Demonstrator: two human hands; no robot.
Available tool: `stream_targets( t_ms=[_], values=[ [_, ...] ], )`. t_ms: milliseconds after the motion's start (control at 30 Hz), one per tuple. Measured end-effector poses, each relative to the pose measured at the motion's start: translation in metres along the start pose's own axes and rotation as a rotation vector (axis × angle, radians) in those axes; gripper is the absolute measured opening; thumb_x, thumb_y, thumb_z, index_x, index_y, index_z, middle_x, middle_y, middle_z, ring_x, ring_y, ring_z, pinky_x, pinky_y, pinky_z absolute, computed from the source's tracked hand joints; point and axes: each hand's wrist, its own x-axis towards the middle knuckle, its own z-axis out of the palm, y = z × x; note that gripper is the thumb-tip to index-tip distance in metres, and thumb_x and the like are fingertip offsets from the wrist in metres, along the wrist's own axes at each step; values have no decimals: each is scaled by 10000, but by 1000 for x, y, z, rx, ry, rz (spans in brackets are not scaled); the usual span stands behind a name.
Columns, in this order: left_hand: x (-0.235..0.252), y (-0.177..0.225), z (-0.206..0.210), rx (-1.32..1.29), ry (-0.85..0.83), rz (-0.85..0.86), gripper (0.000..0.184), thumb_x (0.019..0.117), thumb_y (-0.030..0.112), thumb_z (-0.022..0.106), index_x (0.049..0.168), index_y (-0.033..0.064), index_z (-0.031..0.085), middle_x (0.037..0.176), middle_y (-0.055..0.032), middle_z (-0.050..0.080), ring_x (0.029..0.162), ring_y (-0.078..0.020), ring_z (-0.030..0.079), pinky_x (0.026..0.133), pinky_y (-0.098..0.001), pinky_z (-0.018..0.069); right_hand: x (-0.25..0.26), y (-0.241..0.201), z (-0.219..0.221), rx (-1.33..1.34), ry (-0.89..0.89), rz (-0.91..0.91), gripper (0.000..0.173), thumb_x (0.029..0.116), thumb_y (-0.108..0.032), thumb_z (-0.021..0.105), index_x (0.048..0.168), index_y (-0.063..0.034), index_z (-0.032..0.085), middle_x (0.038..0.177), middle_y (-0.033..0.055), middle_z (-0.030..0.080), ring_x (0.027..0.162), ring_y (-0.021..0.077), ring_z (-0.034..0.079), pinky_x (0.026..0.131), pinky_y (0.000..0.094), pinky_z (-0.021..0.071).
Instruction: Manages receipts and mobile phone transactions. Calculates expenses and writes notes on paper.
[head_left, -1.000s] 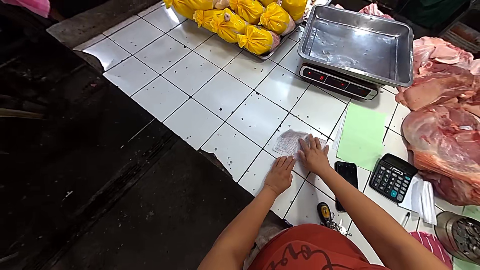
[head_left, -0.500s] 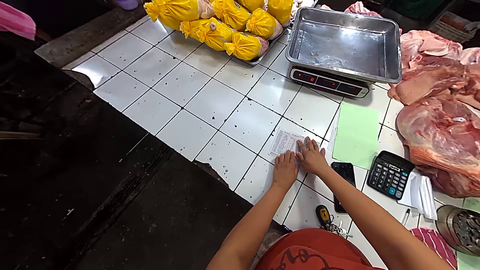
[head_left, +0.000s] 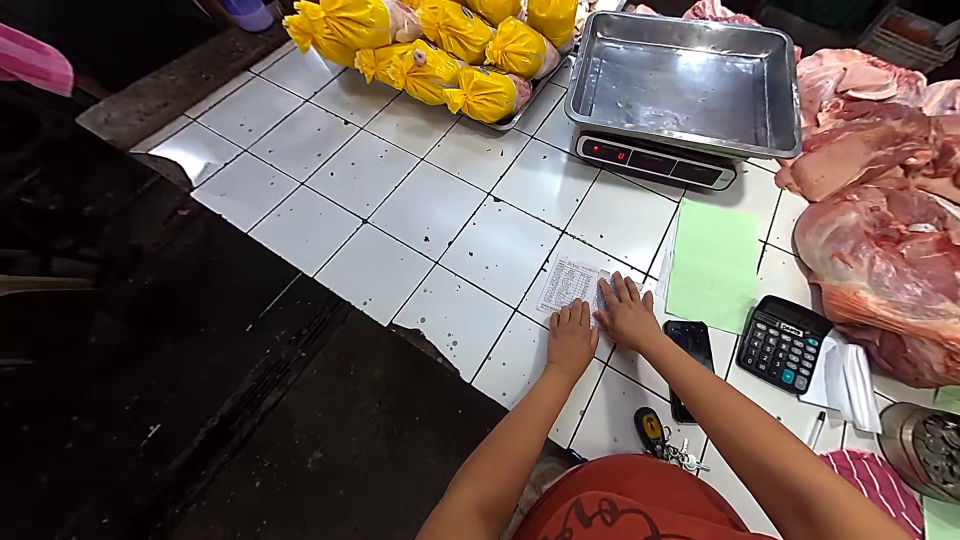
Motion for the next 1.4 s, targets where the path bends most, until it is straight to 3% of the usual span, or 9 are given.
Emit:
stream_targets(
  t_ms=[200, 300, 433, 500, 667, 800, 1033, 1200, 1400],
  values=[
    [-1, -2, 4, -2, 103, 42, 460, 1040, 246, 498, 1478, 120, 557, 1481, -223, 543, 1282, -436, 575, 1046, -577, 427, -1, -6, -3, 5, -10, 21, 695, 1090, -456, 395, 1667, -180, 122, 1731, 143, 32, 1589, 389, 14, 1165, 754, 67],
    [-2, -2, 5, 13, 88, 40, 439, 1049, 258, 489, 1437, 80, 590, 1504, -212, 526, 1307, -425, 561, 1061, -568, 419, -3, -5, -3, 6, 27, -11, 698, 1085, -461, 415, 1665, -183, 143, 1725, 171, 51, 1585, 405, 32, 1170, 753, 61],
    [-3, -2, 8, 31, 105, 46, 430, 1039, 262, 513, 1402, 55, 618, 1495, -211, 537, 1302, -423, 568, 1057, -570, 425, -5, -5, 2, -13, 143, -178, 559, 1060, -106, 401, 1612, -180, 353, 1657, 188, 312, 1520, 410, 305, 1199, 635, 238],
    [-4, -1, 7, 24, 87, 38, 436, 1042, 260, 506, 1412, 51, 608, 1512, -216, 517, 1328, -423, 548, 1077, -573, 408, -5, -7, 0, -9, 86, -192, 589, 1028, -3, 402, 1592, -175, 393, 1629, 179, 365, 1503, 403, 335, 1184, 607, 285],
    [-15, -5, 21, -40, 210, 107, 453, 1010, 266, 559, 1418, 76, 615, 1506, -295, 486, 1308, -506, 542, 1104, -594, 405, -6, -12, -13, 30, 8, -159, 522, 1058, -34, 393, 1557, -172, 454, 1630, 147, 373, 1505, 389, 326, 1142, 612, 331],
    [-29, -15, 36, -76, 323, 197, 398, 962, 257, 624, 1341, 154, 692, 1421, -310, 557, 1314, -547, 520, 1114, -629, 395, -3, -12, -22, 33, -46, -151, 613, 987, 50, 462, 1552, -187, 461, 1632, 129, 366, 1488, 404, 334, 1092, 630, 363],
    [-52, -18, 40, -71, 228, 210, 443, 1003, 249, 561, 1405, 76, 623, 1467, -237, 555, 1376, -455, 508, 1146, -616, 355, 0, -10, -21, 28, -42, -156, 654, 956, 100, 451, 1545, -185, 472, 1618, 132, 386, 1477, 410, 349, 1072, 642, 377],
    [-51, -19, 41, -68, 232, 211, 443, 1011, 253, 527, 1413, 93, 622, 1464, -240, 557, 1375, -456, 509, 1154, -594, 352, -1, -13, -25, 13, -49, -146, 630, 975, 79, 442, 1546, -187, 469, 1617, 140, 383, 1468, 403, 365, 1076, 632, 375],
    [-51, -21, 43, -53, 217, 219, 459, 1019, 248, 486, 1438, 97, 597, 1477, -231, 549, 1387, -442, 501, 1165, -587, 338, -29, 15, -17, 194, 300, -81, 450, 1016, -100, 502, 1461, -102, 566, 1526, 233, 480, 1370, 446, 490, 1079, 634, 403]
  ],
)
